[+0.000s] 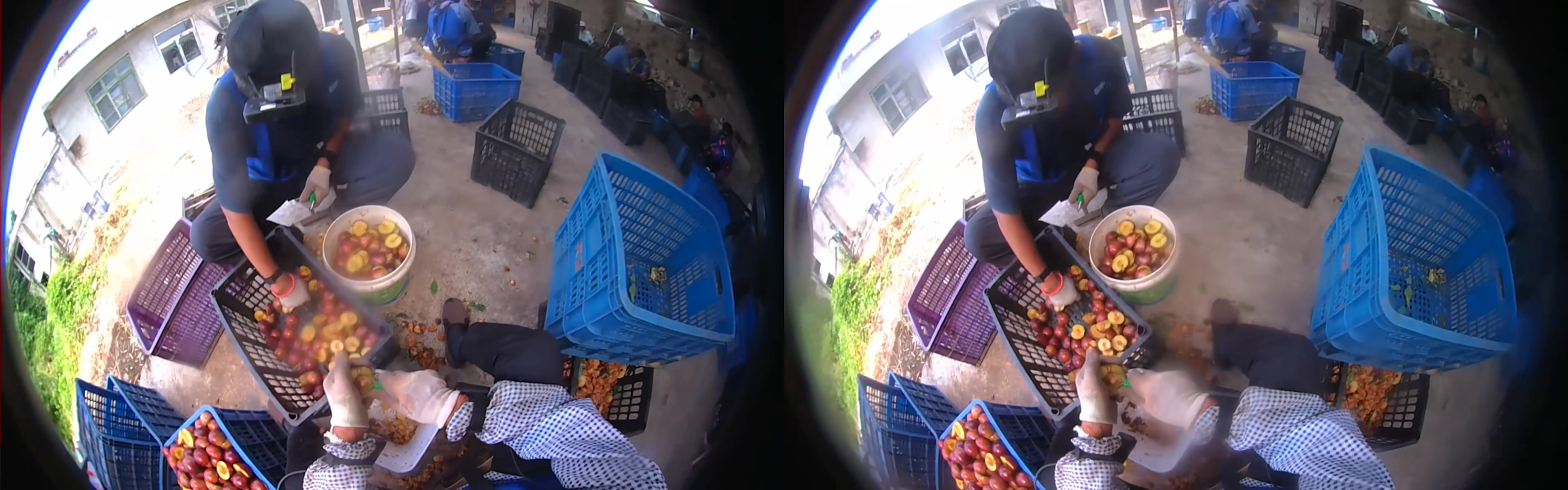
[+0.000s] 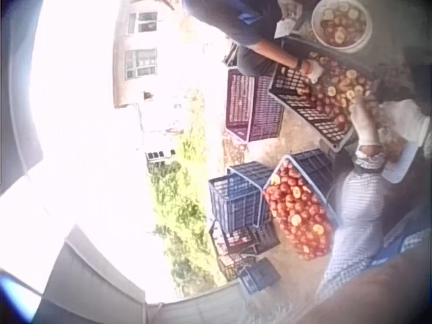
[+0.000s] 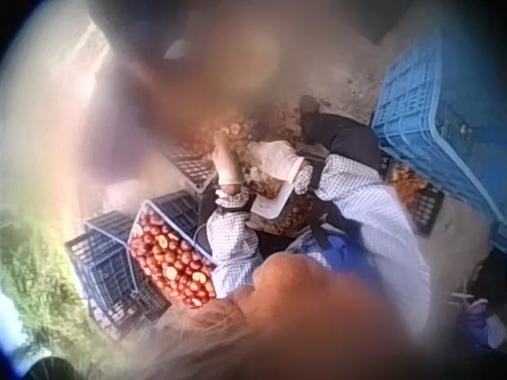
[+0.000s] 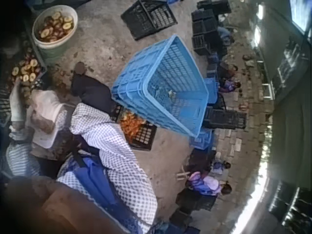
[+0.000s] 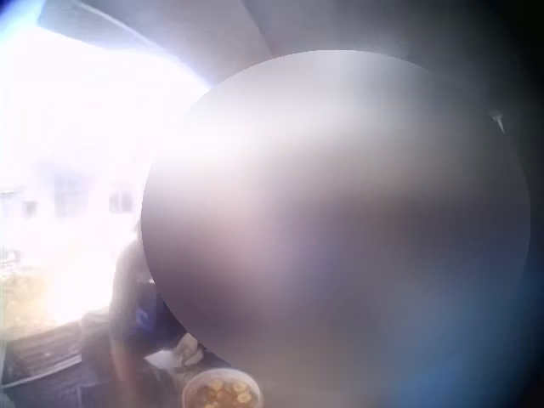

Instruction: Sort and slice fruit in an industrial or outdoor agricultural processing area.

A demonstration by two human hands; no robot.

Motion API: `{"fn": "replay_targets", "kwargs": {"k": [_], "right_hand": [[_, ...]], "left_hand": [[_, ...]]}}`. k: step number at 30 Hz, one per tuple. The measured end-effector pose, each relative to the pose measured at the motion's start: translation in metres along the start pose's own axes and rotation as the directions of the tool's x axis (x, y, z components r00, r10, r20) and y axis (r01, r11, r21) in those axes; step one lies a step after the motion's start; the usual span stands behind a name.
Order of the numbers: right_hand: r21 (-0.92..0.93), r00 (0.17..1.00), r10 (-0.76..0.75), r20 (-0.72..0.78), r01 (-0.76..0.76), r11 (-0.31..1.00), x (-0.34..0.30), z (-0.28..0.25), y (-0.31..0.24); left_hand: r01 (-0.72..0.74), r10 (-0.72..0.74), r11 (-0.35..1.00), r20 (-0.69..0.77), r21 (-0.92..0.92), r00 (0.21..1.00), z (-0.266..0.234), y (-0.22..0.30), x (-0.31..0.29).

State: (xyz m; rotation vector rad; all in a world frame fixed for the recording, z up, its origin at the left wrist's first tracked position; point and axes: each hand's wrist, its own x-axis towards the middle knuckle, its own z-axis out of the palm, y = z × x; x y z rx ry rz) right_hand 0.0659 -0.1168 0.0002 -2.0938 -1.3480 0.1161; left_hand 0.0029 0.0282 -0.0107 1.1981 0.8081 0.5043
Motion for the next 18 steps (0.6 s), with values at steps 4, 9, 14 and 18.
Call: {"fn": "replay_targets", "kwargs": {"k": [4,9,14,18], "right_hand": [[0.329,0.993,0.104,0.054,-0.116,0.937,0.001,0.011,0.005],[0.449,0.985,0.068,0.158,-0.133,0.884,-0.005,0.023,0.037],[0.225,0.96,-0.152,0.233,0.099,0.969,-0.002,0.019,0.038],[0.666,0.759,0.018,0.651,-0.583,0.465,0.0,0.007,0.037]], "left_hand": [[-0.25,0.255,0.965,-0.062,0.073,0.965,0.013,0.001,-0.004],[-0.335,0.328,0.915,0.07,0.223,0.942,0.019,0.004,-0.005],[-0.449,0.369,0.779,0.259,0.437,0.893,-0.003,-0.002,-0.005],[-0.485,0.355,0.803,0.375,0.346,0.856,-0.001,0.005,-0.015]]}}
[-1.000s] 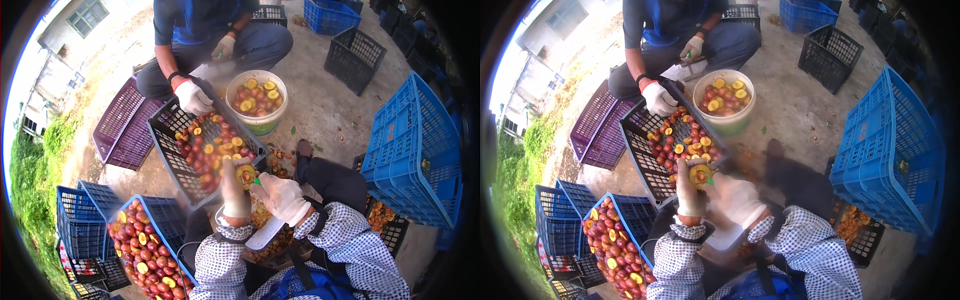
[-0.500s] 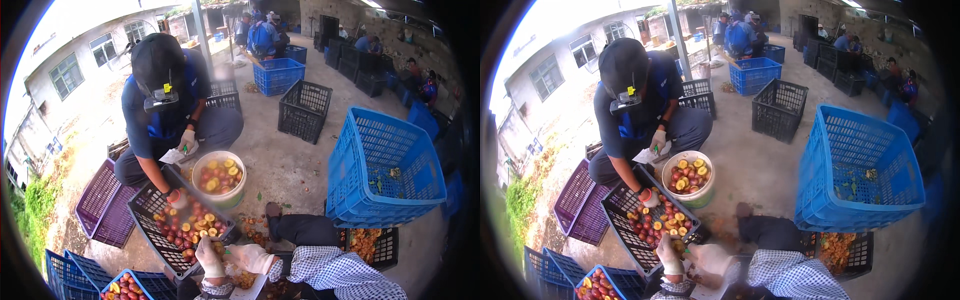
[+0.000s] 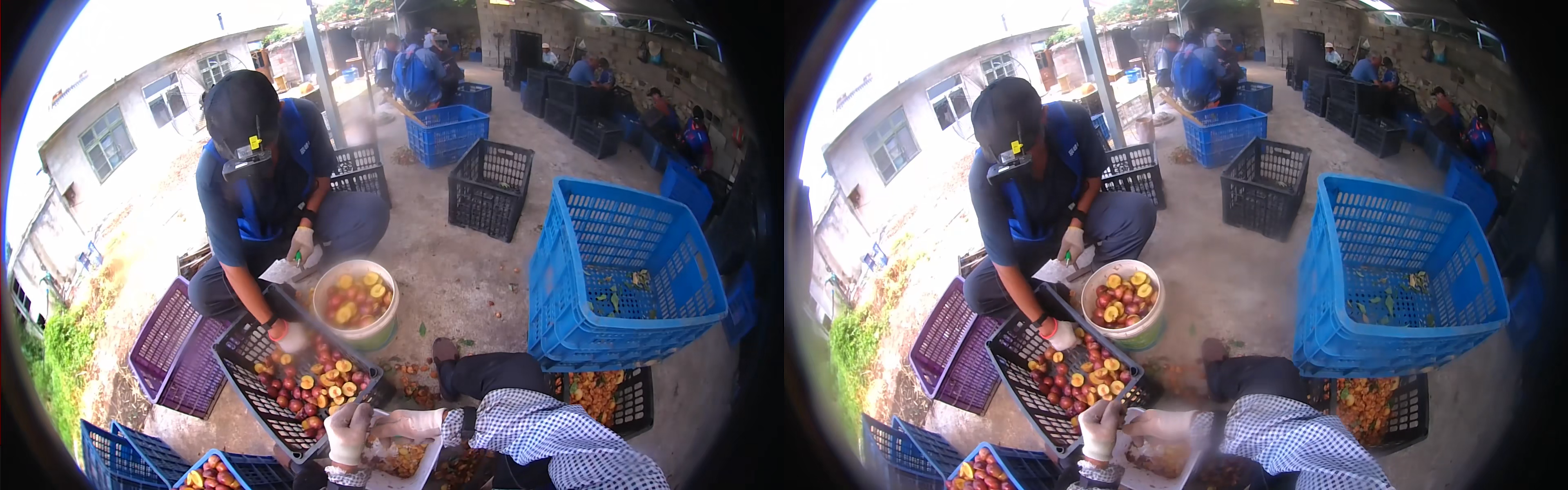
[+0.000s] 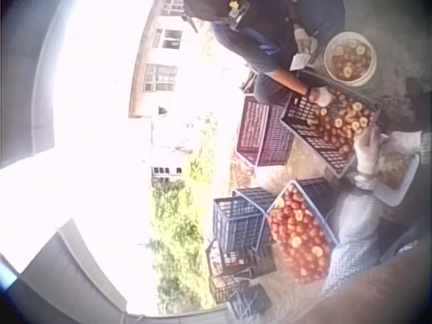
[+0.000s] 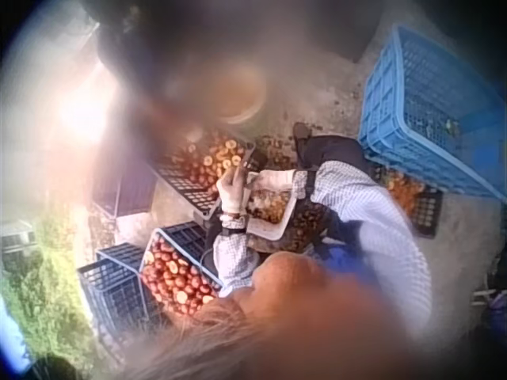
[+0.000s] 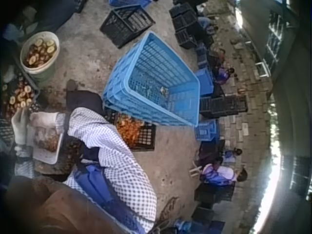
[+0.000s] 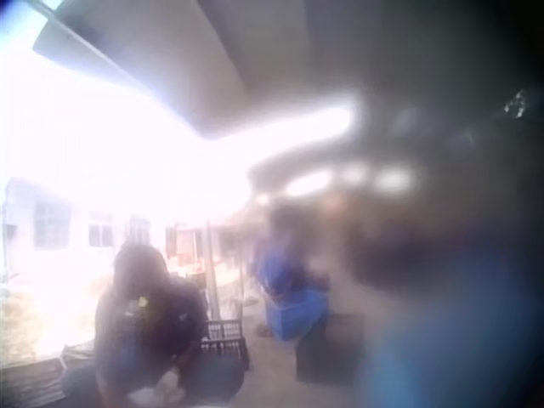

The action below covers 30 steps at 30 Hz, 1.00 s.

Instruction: Sort and slice fruit in an industrial or outdoor agricultural processing area.

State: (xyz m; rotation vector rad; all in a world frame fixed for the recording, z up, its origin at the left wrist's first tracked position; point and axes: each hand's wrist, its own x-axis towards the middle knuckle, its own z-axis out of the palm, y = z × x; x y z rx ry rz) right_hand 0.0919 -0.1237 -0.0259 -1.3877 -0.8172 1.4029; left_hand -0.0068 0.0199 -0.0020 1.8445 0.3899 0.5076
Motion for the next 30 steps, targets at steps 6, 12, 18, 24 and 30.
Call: {"fn": "replay_targets", "kwargs": {"k": [6,12,18,24,30], "right_hand": [[0.453,0.943,0.059,0.327,-0.211,0.866,-0.005,0.009,-0.028],[-0.885,0.989,0.147,0.029,-0.043,0.464,-0.026,-0.019,-0.02],[-0.665,0.956,-0.294,0.011,0.227,0.711,-0.009,-0.007,-0.021],[-0.872,0.98,-0.116,-0.158,-0.084,0.482,-0.029,0.001,-0.03],[-0.866,0.978,-0.158,-0.137,-0.041,0.499,-0.02,0.008,-0.022]], "left_hand": [[0.242,-0.268,0.849,0.012,-0.471,0.963,-0.018,0.021,-0.004],[0.442,-0.473,0.336,0.257,-0.832,0.843,-0.014,0.01,0.017],[0.346,-0.392,0.31,0.212,-0.886,0.895,-0.046,-0.012,-0.002],[-0.067,-0.094,0.758,-0.211,-0.649,0.973,-0.052,0.041,0.005],[-0.018,-0.346,0.754,-0.421,-0.657,0.839,-0.173,0.062,-0.054]]}}
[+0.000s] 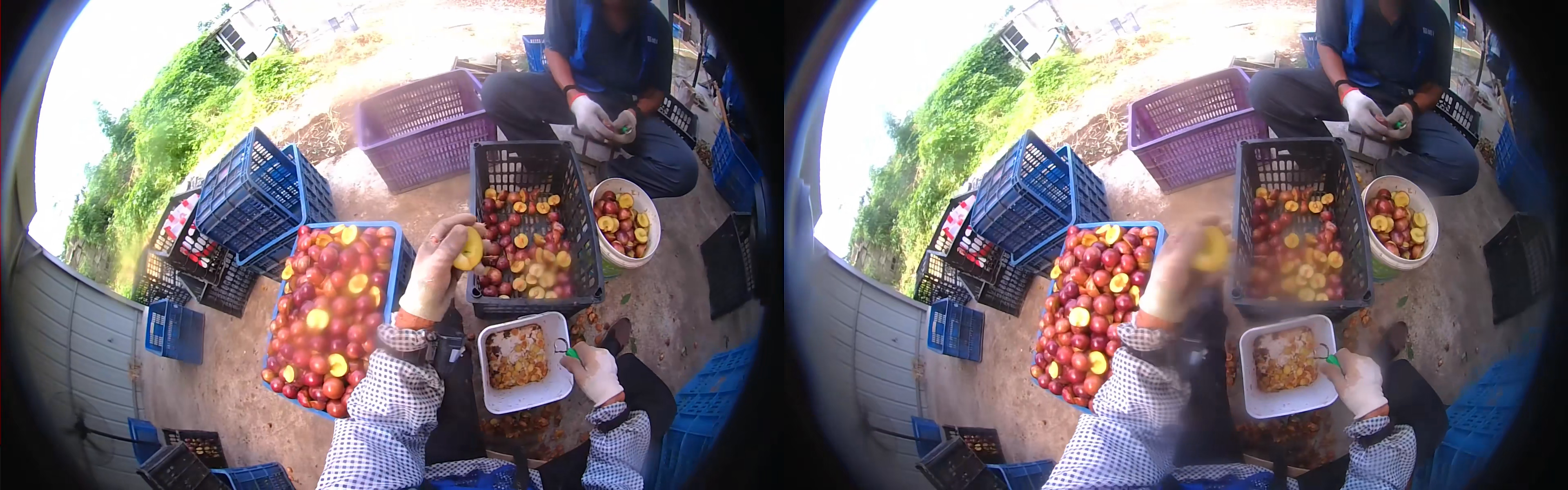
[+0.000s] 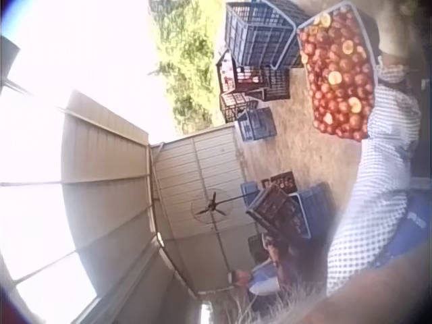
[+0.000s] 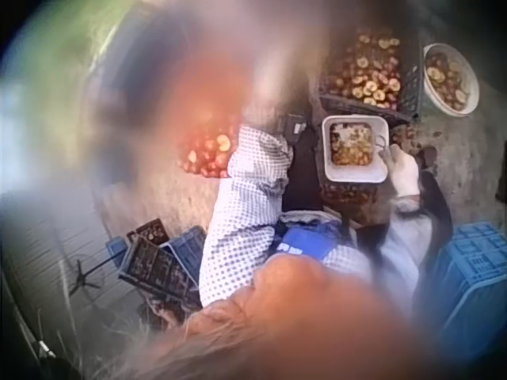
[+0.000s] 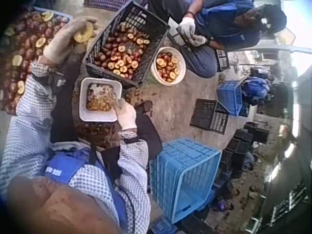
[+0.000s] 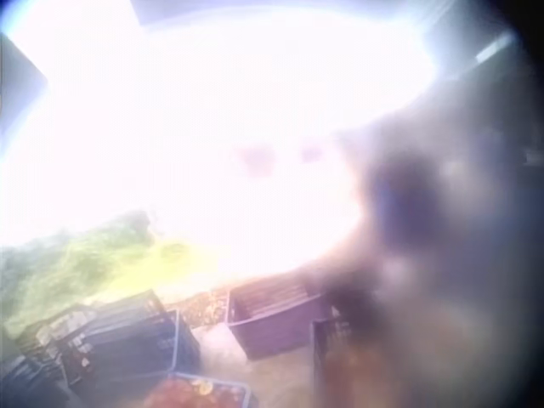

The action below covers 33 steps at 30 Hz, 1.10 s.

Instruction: Sort and slice fruit in an industrial or outdoor agricultural processing area.

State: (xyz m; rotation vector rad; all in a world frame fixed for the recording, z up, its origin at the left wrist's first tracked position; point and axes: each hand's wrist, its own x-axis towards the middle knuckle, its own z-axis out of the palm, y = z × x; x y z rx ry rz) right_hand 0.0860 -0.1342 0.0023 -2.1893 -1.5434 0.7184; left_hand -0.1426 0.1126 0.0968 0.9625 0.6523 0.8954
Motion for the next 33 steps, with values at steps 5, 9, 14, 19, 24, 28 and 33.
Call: {"fn": "replay_targets", "kwargs": {"k": [5,9,14,19,24,28,33], "right_hand": [[0.553,0.991,0.091,-0.097,-0.023,0.833,0.009,-0.027,-0.031],[0.784,0.997,-0.023,-0.078,0.076,0.616,0.03,-0.037,-0.093],[0.57,0.882,-0.296,-0.366,0.464,0.677,0.025,-0.044,-0.122],[0.467,0.788,-0.309,-0.532,0.578,0.669,0.025,-0.027,-0.127],[0.094,0.691,-0.454,-0.562,0.598,0.796,0.021,-0.03,-0.12],[0.021,0.681,-0.511,-0.524,0.61,0.792,0.021,-0.028,-0.116],[0.492,0.89,-0.369,-0.267,0.455,0.742,0.014,-0.024,-0.095]], "left_hand": [[0.02,-0.019,0.999,-0.017,0.036,1.0,-0.035,0.01,-0.039],[0.005,-0.037,0.901,0.064,0.433,0.997,-0.01,0.003,-0.065],[-0.011,-0.088,0.915,0.226,0.403,0.97,0.031,-0.005,-0.071],[0.091,-0.19,0.92,0.232,0.38,0.954,0.033,-0.023,-0.081],[0.147,-0.248,0.898,0.2,0.414,0.948,0.043,-0.03,-0.083],[0.161,-0.233,0.924,0.176,0.348,0.957,0.042,-0.053,-0.077],[0.249,-0.251,0.963,0.007,0.099,0.968,0.028,-0.036,-0.072]]}}
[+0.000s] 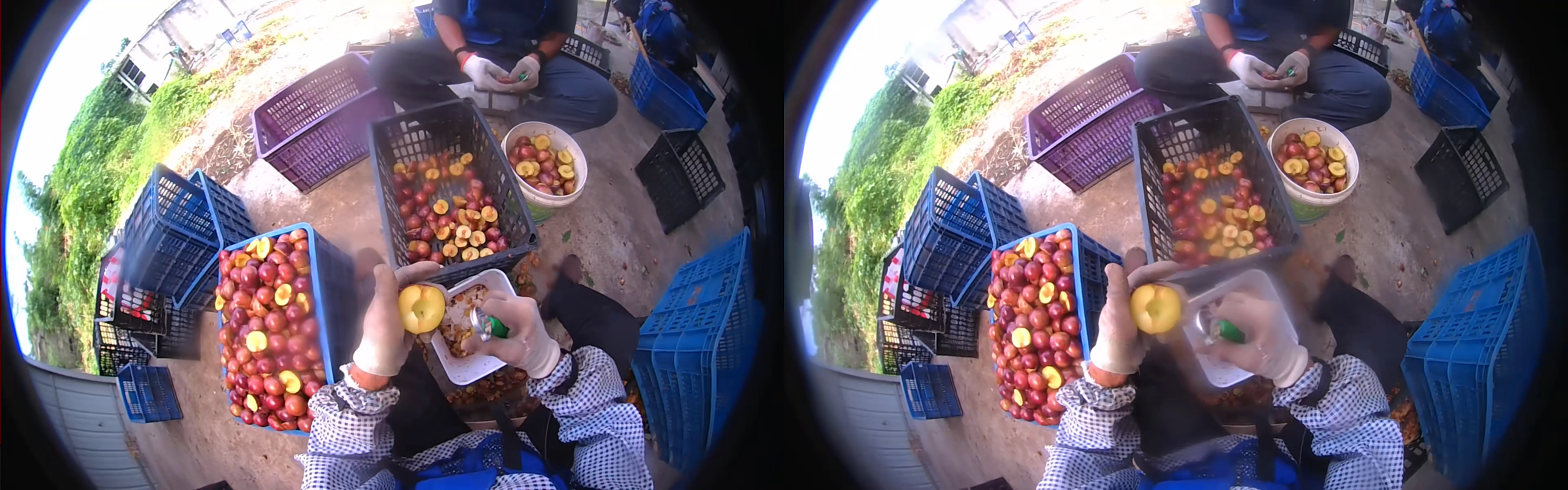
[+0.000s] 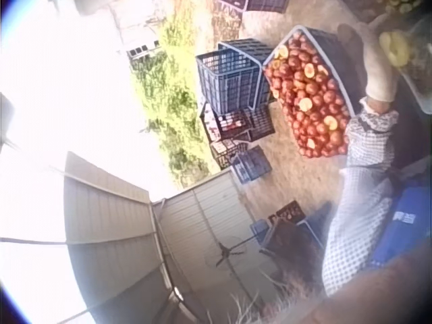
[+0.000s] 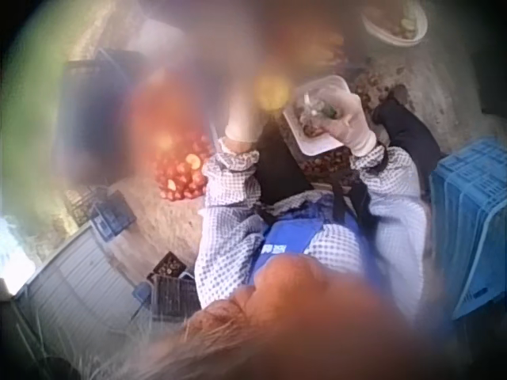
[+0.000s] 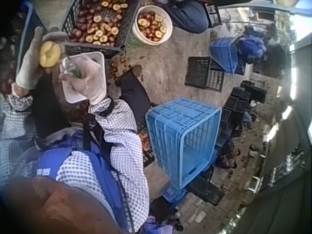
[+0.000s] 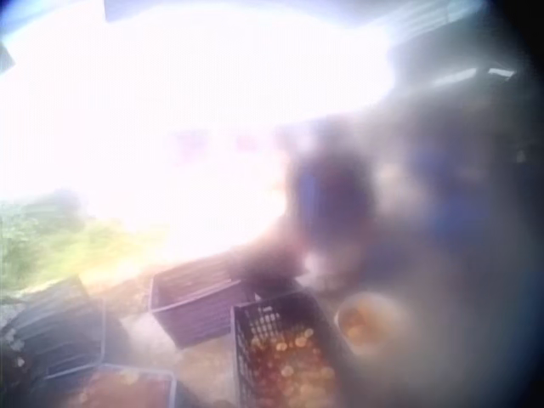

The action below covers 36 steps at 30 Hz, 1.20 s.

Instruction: Sort and slice fruit in an industrial or outdoor agricultural processing area.

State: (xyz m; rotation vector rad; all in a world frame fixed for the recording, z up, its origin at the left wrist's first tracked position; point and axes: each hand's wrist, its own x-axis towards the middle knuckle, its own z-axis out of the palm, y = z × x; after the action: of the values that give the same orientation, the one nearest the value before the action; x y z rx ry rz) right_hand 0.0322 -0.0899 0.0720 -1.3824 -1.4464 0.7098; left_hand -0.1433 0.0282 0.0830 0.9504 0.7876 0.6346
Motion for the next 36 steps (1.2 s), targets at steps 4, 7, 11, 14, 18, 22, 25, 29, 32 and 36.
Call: {"fn": "replay_targets", "kwargs": {"k": [4,7,11,14,18,22,25,29,32,36], "right_hand": [[-0.484,0.963,0.216,-0.163,-0.269,0.833,-0.022,-0.011,0.049],[-0.418,0.966,0.206,-0.157,-0.254,0.872,-0.029,-0.028,0.05],[-0.323,0.931,0.346,-0.113,-0.364,0.874,-0.026,-0.013,0.049],[-0.365,0.931,0.353,-0.092,-0.362,0.858,-0.027,-0.017,0.054],[-0.277,0.918,0.371,-0.138,-0.395,0.876,-0.028,-0.03,0.051],[0.061,0.815,0.559,-0.152,-0.557,0.828,-0.017,-0.049,0.026],[0.324,0.668,0.734,-0.123,-0.672,0.665,-0.022,-0.074,0.016],[0.399,0.565,0.808,-0.168,-0.711,0.579,-0.043,-0.097,0.017],[0.369,0.578,0.796,-0.182,-0.71,0.6,-0.053,-0.101,0.025],[0.346,0.481,0.864,-0.149,-0.793,0.502,-0.066,-0.111,0.045]], "left_hand": [[0.001,-0.001,0.999,-0.012,0.036,1.0,-0.034,0.014,-0.006],[-0.316,0.465,0.639,-0.024,0.701,0.885,-0.072,0.031,-0.003],[0.091,0.674,0.375,-0.339,0.922,0.656,-0.171,0.047,0.003],[0.292,0.769,-0.014,-0.176,0.956,0.615,-0.225,0.061,0.018],[0.503,0.687,-0.371,-0.133,0.781,0.715,-0.294,0.015,0.047],[0.462,0.688,-0.176,-0.227,0.869,0.69,-0.227,0.033,0.057],[-0.086,0.643,-0.034,0.088,0.996,0.761,-0.158,0.019,0.116],[-0.462,0.035,0.192,0.464,0.866,0.885,-0.028,-0.043,0.219],[-0.514,-0.366,0.183,0.543,0.838,0.755,-0.017,-0.136,0.291],[-0.464,-0.571,0.163,0.467,0.871,0.676,0.022,-0.228,0.343]]}}
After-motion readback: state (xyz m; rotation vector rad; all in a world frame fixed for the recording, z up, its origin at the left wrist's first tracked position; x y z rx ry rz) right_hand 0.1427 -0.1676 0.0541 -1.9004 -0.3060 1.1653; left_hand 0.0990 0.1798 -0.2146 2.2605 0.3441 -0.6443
